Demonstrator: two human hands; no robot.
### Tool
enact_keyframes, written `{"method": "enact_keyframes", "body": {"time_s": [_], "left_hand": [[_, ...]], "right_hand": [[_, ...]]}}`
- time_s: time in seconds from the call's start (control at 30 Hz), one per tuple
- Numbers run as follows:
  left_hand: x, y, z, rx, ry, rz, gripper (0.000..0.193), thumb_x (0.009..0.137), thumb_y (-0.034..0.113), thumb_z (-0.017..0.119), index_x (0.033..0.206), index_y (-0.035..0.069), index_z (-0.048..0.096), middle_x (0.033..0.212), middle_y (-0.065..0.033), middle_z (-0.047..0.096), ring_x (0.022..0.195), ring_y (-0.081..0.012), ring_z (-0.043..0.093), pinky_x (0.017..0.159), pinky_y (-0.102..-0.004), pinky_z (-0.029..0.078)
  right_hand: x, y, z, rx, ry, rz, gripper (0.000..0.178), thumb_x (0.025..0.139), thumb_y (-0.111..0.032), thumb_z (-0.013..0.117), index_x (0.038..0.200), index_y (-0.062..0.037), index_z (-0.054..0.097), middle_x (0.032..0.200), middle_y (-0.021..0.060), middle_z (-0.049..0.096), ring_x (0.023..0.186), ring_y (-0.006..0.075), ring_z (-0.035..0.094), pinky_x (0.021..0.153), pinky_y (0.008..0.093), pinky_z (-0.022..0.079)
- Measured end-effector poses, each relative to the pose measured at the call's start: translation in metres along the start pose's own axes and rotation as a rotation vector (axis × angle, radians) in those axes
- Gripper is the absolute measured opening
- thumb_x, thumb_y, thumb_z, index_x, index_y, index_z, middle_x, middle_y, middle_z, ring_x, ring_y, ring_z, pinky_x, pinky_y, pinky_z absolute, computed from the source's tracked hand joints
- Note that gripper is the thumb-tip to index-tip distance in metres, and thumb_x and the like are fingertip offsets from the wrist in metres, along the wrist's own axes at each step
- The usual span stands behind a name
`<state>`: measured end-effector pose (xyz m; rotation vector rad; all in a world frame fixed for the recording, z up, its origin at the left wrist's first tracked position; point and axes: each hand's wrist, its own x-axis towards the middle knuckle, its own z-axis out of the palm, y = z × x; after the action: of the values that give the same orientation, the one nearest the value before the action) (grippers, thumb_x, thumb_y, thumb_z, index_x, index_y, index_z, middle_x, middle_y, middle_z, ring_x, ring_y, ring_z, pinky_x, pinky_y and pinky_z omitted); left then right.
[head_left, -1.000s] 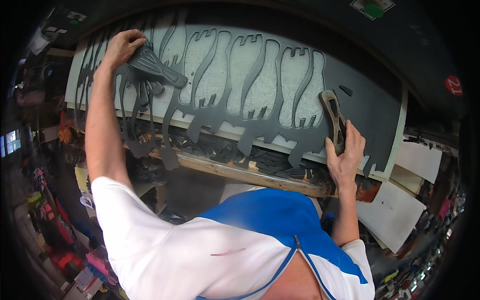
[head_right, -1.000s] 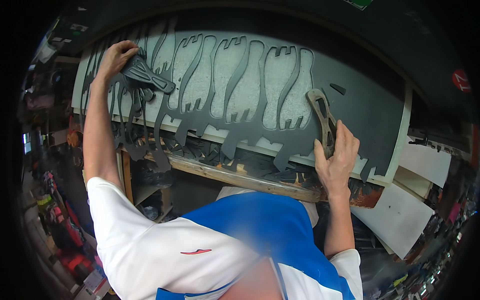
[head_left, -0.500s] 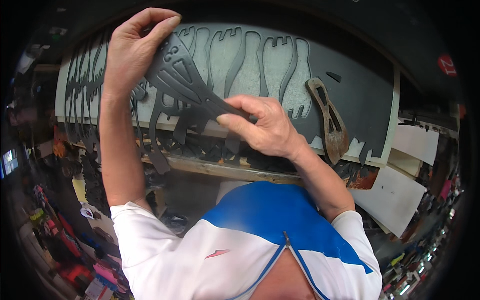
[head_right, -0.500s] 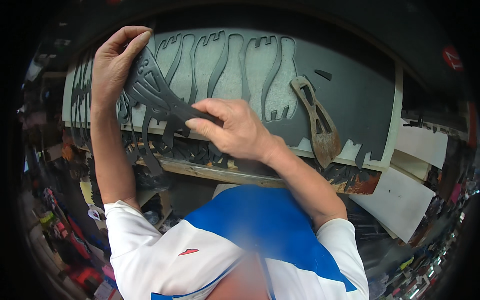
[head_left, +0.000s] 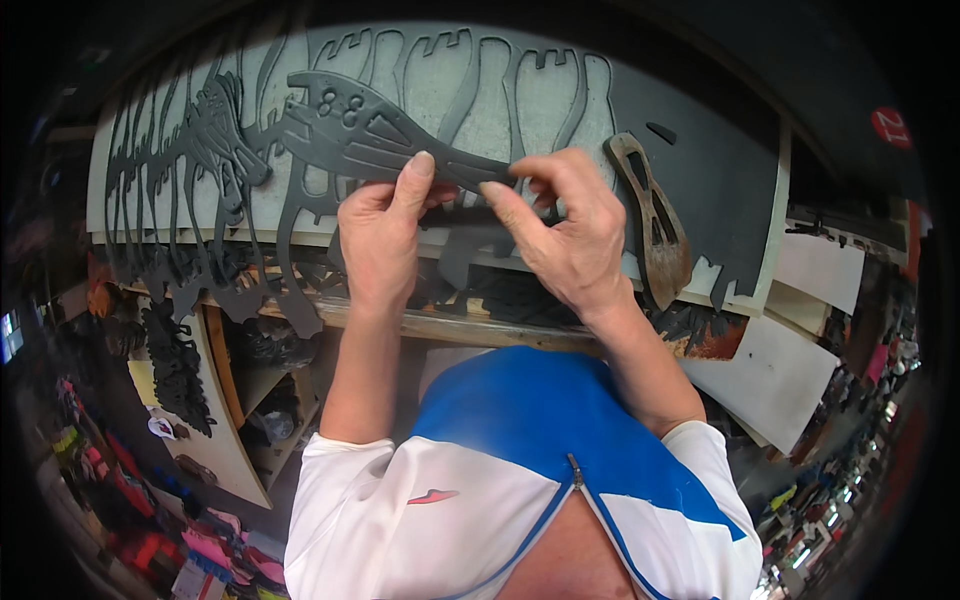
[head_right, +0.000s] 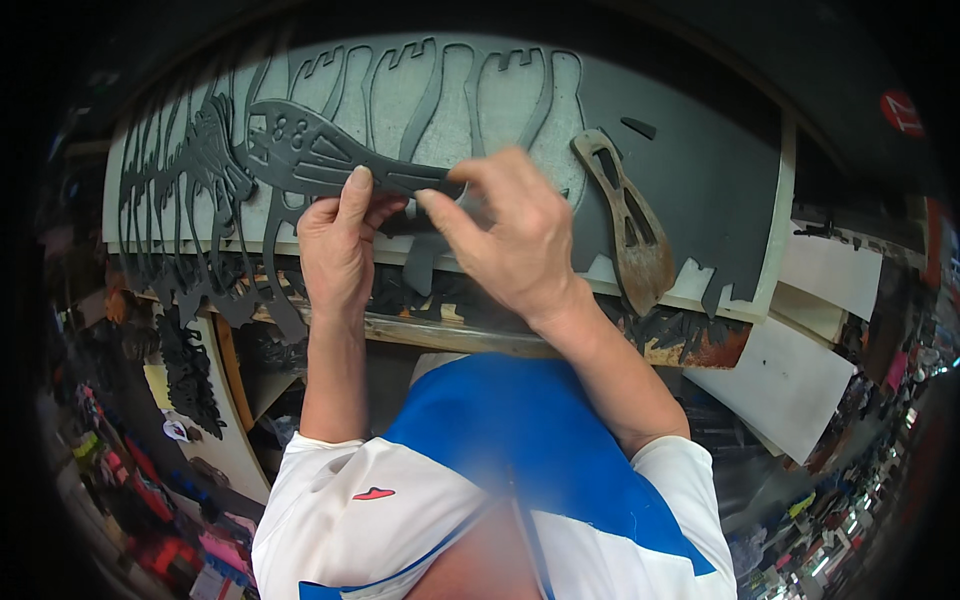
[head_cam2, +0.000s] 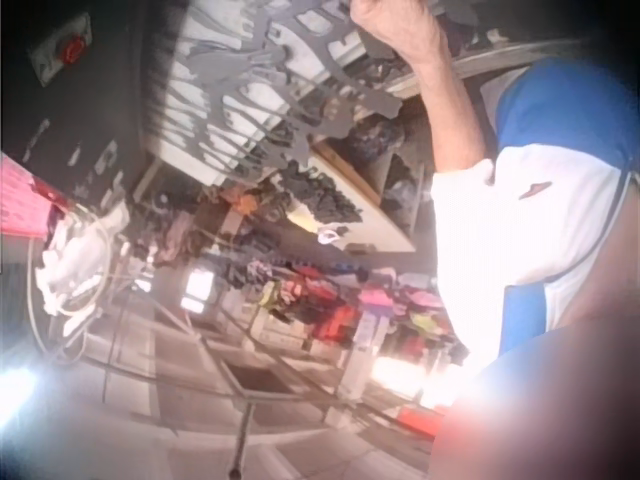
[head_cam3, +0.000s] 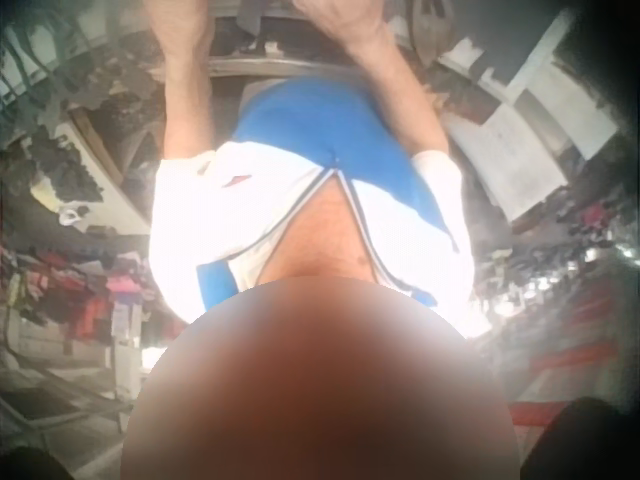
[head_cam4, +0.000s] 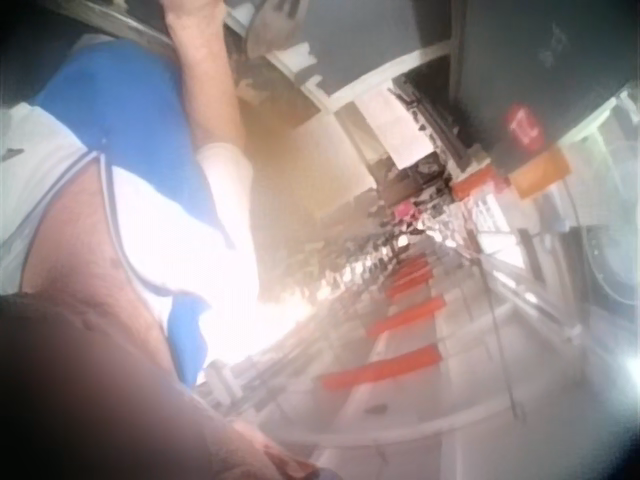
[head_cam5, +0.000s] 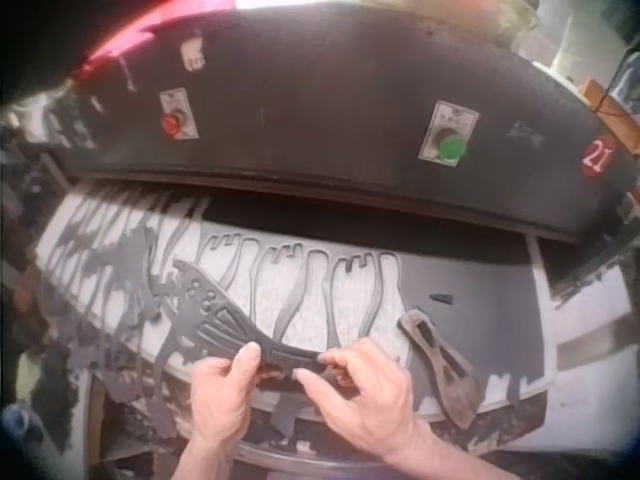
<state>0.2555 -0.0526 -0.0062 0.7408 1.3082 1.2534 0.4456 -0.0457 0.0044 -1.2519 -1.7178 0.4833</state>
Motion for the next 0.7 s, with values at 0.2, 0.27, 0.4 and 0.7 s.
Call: {"method": "enact_keyframes", "body": {"time_s": [0.2, 0.27, 0.4, 0.7], "left_hand": [[-0.021, -0.008, 0.012, 0.053, -0.022, 0.13, 0.025, 0.103, 0.02, 0.079, 0.109, -0.004, 0.08, 0.102, -0.0088, 0.08, 0.09, -0.0134, 0.072, 0.085, -0.0281, 0.057], [-0.023, -0.008, 0.012, 0.122, -0.034, 0.217, 0.022, 0.103, 0.018, 0.079, 0.109, -0.003, 0.081, 0.1, -0.0071, 0.08, 0.091, -0.013, 0.071, 0.085, -0.0281, 0.057], [-0.022, -0.004, 0.007, 0.295, -0.094, 0.341, 0.019, 0.103, 0.017, 0.079, 0.108, -0.001, 0.082, 0.099, -0.0044, 0.08, 0.091, -0.0121, 0.07, 0.086, -0.0283, 0.056], [-0.017, 0.013, -0.012, 0.311, 0.161, 0.134, 0.015, 0.104, 0.017, 0.077, 0.096, 0.004, 0.076, 0.095, -0.0114, 0.08, 0.087, -0.0173, 0.076, 0.079, -0.031, 0.062]], "right_hand": [[-0.005, -0.006, 0.001, 0.227, -0.171, 0.259, 0.022, 0.094, -0.016, 0.083, 0.098, 0.0045, 0.077, 0.088, 0.0155, 0.075, 0.067, 0.0207, 0.075, 0.061, 0.0312, 0.058], [-0.004, -0.003, -0.001, 0.287, -0.206, 0.272, 0.023, 0.095, -0.016, 0.082, 0.1, 0.0055, 0.077, 0.09, 0.0157, 0.076, 0.068, 0.0191, 0.075, 0.061, 0.0302, 0.058], [-0.006, 0.003, -0.008, 0.442, -0.296, 0.419, 0.022, 0.1, -0.015, 0.073, 0.099, 0.0064, 0.077, 0.085, 0.0154, 0.077, 0.069, 0.0168, 0.075, 0.061, 0.0299, 0.057], [0.003, 0.022, -0.014, 0.221, -0.079, 0.623, 0.026, 0.1, -0.015, 0.06, 0.087, 0.0033, 0.073, 0.065, 0.0051, 0.065, 0.061, 0.0084, 0.058, 0.055, 0.0312, 0.047]]}}
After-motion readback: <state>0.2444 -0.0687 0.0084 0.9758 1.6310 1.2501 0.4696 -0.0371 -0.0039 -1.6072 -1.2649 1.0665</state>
